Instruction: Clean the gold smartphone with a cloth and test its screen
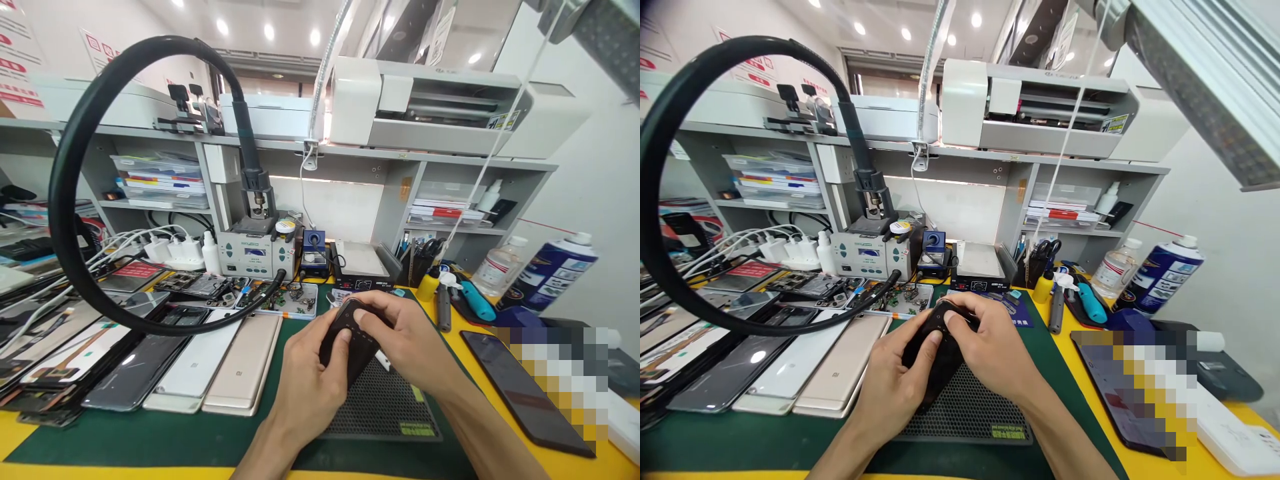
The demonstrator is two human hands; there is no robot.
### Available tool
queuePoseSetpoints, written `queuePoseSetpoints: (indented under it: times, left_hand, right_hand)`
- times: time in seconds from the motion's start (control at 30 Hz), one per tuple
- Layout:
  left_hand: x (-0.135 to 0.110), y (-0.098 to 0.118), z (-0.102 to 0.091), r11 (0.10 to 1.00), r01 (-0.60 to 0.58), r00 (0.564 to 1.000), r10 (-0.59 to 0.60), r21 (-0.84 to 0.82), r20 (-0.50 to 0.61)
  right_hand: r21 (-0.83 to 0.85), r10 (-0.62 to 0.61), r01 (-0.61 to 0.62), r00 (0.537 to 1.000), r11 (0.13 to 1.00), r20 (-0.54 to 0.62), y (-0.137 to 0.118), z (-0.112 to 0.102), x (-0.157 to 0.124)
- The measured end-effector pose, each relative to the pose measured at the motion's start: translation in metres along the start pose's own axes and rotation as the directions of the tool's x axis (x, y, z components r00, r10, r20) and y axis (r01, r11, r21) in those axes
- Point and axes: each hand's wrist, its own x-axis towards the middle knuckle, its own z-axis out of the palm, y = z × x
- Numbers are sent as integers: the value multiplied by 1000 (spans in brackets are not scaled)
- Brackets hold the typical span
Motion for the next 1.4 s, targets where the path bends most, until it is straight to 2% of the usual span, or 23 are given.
queuePoseSetpoints:
  times: [0.33,0.6,0.93,1.13,1.4]
  left_hand:
    - [-1,1,-1,999,-33,999,34,27,-17]
    - [-1,-1,0,999,-26,1000,26,30,-13]
    - [0,-2,1,997,-51,998,53,62,-28]
    - [0,-2,1,999,-28,1000,28,40,-8]
    - [1,-2,2,995,-72,997,74,76,-34]
  right_hand:
    - [-39,1,-5,995,999,-95,0,8,2]
    - [1,-3,3,999,1000,36,1,-3,1]
    - [-29,12,-14,997,999,-77,1,9,4]
    - [-6,-12,13,999,1000,39,2,-2,2]
    - [-47,25,-28,998,999,-65,3,7,5]
